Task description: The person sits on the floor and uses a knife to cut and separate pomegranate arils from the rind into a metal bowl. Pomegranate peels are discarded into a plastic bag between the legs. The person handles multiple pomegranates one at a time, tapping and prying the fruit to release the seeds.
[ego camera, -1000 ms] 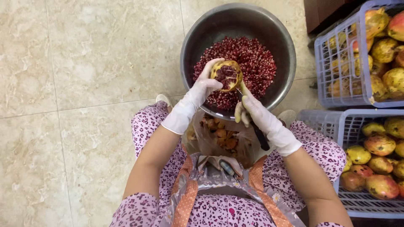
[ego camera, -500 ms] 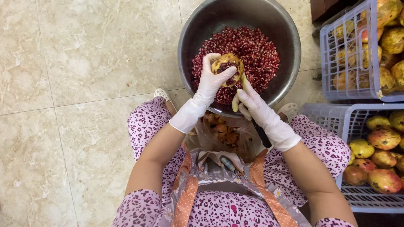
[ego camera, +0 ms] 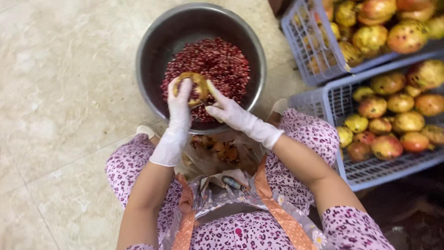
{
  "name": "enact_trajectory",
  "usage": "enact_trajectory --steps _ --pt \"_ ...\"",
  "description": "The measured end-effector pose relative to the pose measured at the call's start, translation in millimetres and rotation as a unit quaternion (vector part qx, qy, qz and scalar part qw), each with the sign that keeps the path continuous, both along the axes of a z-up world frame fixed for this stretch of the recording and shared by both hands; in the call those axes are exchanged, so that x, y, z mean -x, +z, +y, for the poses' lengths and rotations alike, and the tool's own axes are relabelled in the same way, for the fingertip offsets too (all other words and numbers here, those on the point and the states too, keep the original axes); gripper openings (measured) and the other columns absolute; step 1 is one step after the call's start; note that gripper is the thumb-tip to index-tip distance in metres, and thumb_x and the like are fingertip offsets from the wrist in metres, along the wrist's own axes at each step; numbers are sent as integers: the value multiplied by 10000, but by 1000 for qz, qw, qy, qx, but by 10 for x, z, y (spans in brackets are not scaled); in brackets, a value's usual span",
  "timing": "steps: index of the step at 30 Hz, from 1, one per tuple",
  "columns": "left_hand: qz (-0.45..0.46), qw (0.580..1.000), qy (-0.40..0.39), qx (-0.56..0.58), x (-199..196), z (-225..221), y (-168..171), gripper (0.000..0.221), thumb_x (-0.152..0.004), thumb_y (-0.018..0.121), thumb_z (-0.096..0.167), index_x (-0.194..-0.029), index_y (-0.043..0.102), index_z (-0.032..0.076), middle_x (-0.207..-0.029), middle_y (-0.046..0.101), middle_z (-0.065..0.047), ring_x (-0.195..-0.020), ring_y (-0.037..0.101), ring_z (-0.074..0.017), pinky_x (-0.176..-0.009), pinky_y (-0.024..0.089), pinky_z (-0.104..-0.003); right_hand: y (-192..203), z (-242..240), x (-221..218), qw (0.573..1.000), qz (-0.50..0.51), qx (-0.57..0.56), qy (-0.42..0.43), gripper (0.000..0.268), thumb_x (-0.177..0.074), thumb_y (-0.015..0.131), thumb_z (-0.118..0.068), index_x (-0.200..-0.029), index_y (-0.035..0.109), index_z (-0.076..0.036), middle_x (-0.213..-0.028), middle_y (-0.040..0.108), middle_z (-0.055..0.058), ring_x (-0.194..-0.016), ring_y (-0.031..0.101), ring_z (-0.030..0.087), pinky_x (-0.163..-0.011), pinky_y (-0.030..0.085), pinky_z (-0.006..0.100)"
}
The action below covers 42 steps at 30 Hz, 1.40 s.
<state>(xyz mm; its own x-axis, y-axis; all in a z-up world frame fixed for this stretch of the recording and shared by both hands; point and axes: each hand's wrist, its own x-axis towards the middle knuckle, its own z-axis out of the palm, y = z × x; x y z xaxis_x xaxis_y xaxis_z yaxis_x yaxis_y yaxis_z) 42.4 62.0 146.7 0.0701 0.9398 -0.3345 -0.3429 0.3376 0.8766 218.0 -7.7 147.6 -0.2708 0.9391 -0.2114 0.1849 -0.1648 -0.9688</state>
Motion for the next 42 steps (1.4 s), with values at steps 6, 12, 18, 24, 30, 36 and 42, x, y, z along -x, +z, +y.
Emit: enact_trajectory --steps 6,12,18,24,30,36,42 --pt "6 998 -30 55 28 39 3 640 -909 706 440 -1418 472 132 -1343 594 -112 -1210 615 -267 -979 565 -470 -50 -20 -67 995 45 -84 7 905 -1055 643 -359 -1680 35 -114 -1325 597 65 -932 608 144 -899 521 312" --pt "-65 992 -71 79 42 20 -46 666 -912 676 504 -1429 460 143 -1371 592 -114 -1264 627 -292 -1029 583 -508 84 48 -96 997 -16 79 18 1009 -965 658 -421 -1670 -5 -136 -828 682 147 -708 572 174 -701 513 350" --pt "-86 977 -109 162 125 93 -2 689 -867 625 630 -1330 616 119 -1282 692 -133 -1172 685 -302 -1004 569 -519 77 15 -132 999 -20 -33 12 864 -999 661 -331 -1653 144 -104 -1361 682 185 -1124 689 198 -1033 496 319" --pt "-191 934 -141 266 250 113 -7 742 -826 613 717 -1292 665 143 -1244 716 -87 -1108 675 -242 -924 561 -446 146 38 -125 992 -50 -117 6 667 -1059 617 -220 -1629 300 -81 -1599 496 205 -1464 478 248 -1209 349 345" --pt "-166 963 -93 191 137 167 57 762 -794 667 678 -1292 649 102 -1225 718 -106 -1115 680 -250 -906 574 -414 380 142 -179 968 -224 -110 9 603 -1104 557 -289 -1643 356 -108 -1485 591 230 -1357 572 306 -1126 437 370" --pt "-78 996 -25 45 114 154 -8 702 -846 778 396 -1339 436 32 -1173 641 -133 -1086 666 -268 -932 576 -437 658 -68 2 979 98 161 77 854 -993 466 -416 -1667 5 -168 -732 555 7 -469 341 72 -451 332 207" --pt "-24 993 -38 -107 100 82 25 599 -929 780 275 -1409 493 61 -1255 619 -95 -1167 604 -187 -1026 510 -332 813 -3 122 977 147 150 37 816 -1015 456 -470 -1676 98 -154 -763 572 4 -439 334 52 -406 284 195"
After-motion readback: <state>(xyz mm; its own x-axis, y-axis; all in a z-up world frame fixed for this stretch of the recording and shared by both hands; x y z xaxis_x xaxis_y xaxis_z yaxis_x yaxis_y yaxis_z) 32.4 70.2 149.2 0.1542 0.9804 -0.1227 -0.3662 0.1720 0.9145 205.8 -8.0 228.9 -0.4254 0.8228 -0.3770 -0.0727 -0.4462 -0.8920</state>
